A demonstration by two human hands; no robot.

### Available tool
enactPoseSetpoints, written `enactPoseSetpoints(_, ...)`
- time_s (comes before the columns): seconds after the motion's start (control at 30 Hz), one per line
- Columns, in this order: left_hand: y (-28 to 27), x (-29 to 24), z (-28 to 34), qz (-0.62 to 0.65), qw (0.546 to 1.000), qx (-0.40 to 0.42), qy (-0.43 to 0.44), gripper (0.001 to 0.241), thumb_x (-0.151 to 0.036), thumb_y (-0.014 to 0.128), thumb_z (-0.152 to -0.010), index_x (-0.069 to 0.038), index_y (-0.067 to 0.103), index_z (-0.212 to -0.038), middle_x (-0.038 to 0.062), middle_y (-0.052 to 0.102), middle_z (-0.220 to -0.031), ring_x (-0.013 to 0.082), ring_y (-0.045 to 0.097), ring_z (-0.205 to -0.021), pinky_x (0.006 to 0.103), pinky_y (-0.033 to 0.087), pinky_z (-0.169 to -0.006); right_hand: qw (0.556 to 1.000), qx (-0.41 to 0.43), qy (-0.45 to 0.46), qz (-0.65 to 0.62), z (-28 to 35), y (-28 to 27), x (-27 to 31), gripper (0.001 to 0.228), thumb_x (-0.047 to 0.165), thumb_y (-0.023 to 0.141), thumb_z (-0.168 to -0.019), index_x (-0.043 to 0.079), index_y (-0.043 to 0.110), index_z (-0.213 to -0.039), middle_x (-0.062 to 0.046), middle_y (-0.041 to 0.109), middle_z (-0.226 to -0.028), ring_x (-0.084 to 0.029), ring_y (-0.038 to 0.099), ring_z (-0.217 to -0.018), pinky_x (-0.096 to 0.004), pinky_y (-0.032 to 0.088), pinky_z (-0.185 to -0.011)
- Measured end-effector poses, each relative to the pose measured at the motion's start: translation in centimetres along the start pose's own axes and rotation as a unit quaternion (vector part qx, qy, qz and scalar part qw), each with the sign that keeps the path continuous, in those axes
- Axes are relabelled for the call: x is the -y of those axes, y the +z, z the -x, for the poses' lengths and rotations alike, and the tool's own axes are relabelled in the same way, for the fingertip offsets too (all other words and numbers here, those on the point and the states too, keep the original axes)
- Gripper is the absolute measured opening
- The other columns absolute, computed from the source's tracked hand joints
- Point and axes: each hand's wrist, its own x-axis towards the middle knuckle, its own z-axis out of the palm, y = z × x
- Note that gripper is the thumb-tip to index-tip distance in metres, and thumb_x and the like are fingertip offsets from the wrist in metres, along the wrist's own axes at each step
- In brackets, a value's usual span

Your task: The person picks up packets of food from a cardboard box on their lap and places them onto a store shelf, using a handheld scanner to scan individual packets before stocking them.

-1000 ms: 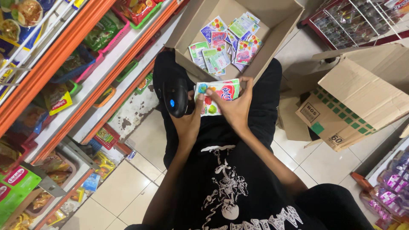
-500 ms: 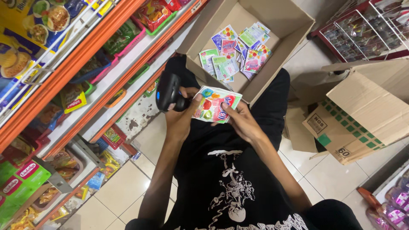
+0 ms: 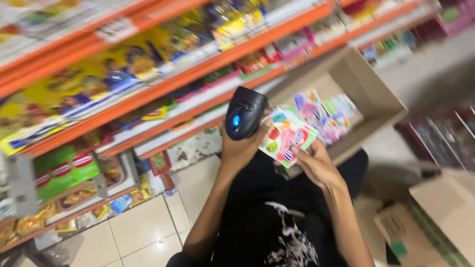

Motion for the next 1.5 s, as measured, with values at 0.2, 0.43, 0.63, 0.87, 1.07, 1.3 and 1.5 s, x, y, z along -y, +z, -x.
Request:
enactPoseSetpoints(0.2,-3.3,-3.6,0.1,0.116,0.992,-0.037,-0.017,0.015,-0.004,0.077,-0.093,0.001,0.071,-0.106,0.005,0.073,-0.101,0.0080,0.066,-0.091,0.0237,0.054,-0.081,0.998,0.042,-0.039,-0.004,-2.2,6.2,1.6,0.034,0.015,0.054,-0.106,-0.006,0.053,-0.133,-0.016,0.068,-0.120,-0.028,0.072,-0.099,-0.051,0.065,-0.080)
enactPoseSetpoints(0.43,-7.9,-7.5,-1.7,0.171,0.978,-0.051,0.112,0.029,0.002,0.075,-0.090,-0.006,0.049,-0.101,0.011,0.072,-0.102,0.0176,0.073,-0.109,0.0328,0.061,-0.094,0.992,0.084,-0.079,-0.044,-3.7,14.2,6.1,0.035,0.015,0.053,-0.106,-0.004,0.053,-0.135,-0.015,0.069,-0.122,-0.025,0.071,-0.103,-0.047,0.063,-0.077)
enactPoseSetpoints(0.63,-11.0,-10.5,-2.2,0.016,0.970,-0.118,0.213,0.031,0.000,0.079,-0.095,-0.006,0.048,-0.101,0.013,0.072,-0.104,0.0186,0.073,-0.106,0.0340,0.062,-0.092,0.986,0.160,-0.004,-0.040,-4.2,18.6,10.4,0.034,0.016,0.053,-0.102,-0.002,0.052,-0.131,-0.013,0.069,-0.118,-0.025,0.073,-0.101,-0.050,0.066,-0.073)
enactPoseSetpoints(0.87,-13.0,-12.6,-1.2,0.024,0.946,-0.213,0.243,0.029,-0.002,0.078,-0.095,-0.005,0.051,-0.103,0.011,0.071,-0.110,0.0123,0.066,-0.101,0.0287,0.055,-0.088,0.975,0.201,-0.044,0.082,-5.1,22.4,12.6,0.036,0.007,0.057,-0.101,-0.002,0.052,-0.135,-0.013,0.069,-0.120,-0.023,0.071,-0.102,-0.046,0.065,-0.081)
enactPoseSetpoints(1.07,-14.0,-12.5,-0.1,-0.035,0.954,-0.216,0.205,0.024,-0.006,0.079,-0.094,-0.004,0.055,-0.097,0.006,0.071,-0.107,0.0095,0.060,-0.089,0.0265,0.052,-0.080,0.976,0.196,-0.057,0.069,-5.8,22.2,11.0,0.032,0.006,0.058,-0.103,-0.005,0.053,-0.133,-0.016,0.069,-0.117,-0.024,0.071,-0.098,-0.047,0.064,-0.079)
enactPoseSetpoints(1.3,-11.6,-10.9,-1.1,-0.063,0.975,-0.196,0.087,0.014,-0.013,0.076,-0.097,-0.004,0.072,-0.106,0.003,0.069,-0.091,0.0078,0.062,-0.081,0.0228,0.052,-0.077,0.969,0.024,-0.244,0.009,-6.9,15.1,18.8,0.033,0.010,0.058,-0.105,0.001,0.052,-0.136,-0.009,0.067,-0.129,-0.022,0.070,-0.114,-0.044,0.061,-0.091)
enactPoseSetpoints(1.5,-11.7,-9.4,-3.2,-0.016,0.962,0.004,0.271,0.032,0.005,0.070,-0.085,-0.001,0.065,-0.117,0.002,0.070,-0.107,0.0098,0.064,-0.096,0.0242,0.051,-0.086,0.936,-0.018,-0.345,0.067,-4.1,10.2,24.6,0.032,0.009,0.056,-0.108,0.003,0.052,-0.139,-0.009,0.066,-0.131,-0.023,0.066,-0.118,-0.049,0.060,-0.096)
